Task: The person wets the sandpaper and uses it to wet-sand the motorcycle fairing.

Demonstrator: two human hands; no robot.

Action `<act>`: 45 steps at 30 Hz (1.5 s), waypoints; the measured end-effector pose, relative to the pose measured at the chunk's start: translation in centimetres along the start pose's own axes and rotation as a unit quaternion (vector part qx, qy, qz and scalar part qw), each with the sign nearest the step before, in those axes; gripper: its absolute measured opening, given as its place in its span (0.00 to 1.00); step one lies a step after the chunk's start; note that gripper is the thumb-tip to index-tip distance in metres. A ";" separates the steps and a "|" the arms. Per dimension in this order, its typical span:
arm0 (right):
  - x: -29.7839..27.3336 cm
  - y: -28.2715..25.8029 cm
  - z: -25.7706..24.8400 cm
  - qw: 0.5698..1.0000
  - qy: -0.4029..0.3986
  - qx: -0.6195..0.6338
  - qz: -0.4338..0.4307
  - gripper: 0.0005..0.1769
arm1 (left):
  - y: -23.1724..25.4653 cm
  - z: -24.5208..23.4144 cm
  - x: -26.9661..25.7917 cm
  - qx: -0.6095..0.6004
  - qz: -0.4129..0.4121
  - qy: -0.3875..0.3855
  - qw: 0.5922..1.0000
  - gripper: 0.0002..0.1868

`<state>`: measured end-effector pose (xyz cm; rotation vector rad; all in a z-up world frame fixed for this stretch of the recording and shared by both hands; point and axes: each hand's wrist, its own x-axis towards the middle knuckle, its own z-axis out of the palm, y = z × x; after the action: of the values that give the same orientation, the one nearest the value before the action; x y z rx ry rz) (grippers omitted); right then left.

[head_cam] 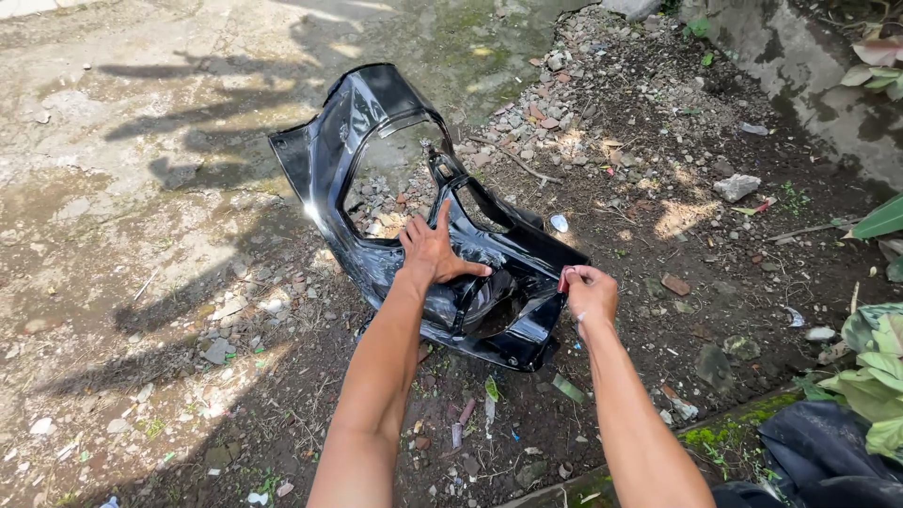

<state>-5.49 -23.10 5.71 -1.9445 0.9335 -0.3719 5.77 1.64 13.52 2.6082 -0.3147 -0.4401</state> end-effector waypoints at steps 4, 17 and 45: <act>1.1 -2.9 0.2 0.997 0.019 0.073 -0.035 0.08 | -0.1 -1.6 -0.6 -0.071 -0.008 0.021 0.997 0.82; 1.3 -8.9 6.7 0.956 -0.148 0.220 -0.126 0.13 | -8.5 -2.5 2.1 -0.103 -0.012 0.229 0.968 0.83; -11.4 8.0 12.3 0.880 -0.245 -0.195 -0.356 0.10 | -16.1 8.9 2.8 -0.160 -0.195 0.217 0.943 0.57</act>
<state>-9.60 -9.53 -6.29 -2.5526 -0.0824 -0.0765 7.41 10.97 -2.45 2.3523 0.3973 -0.0247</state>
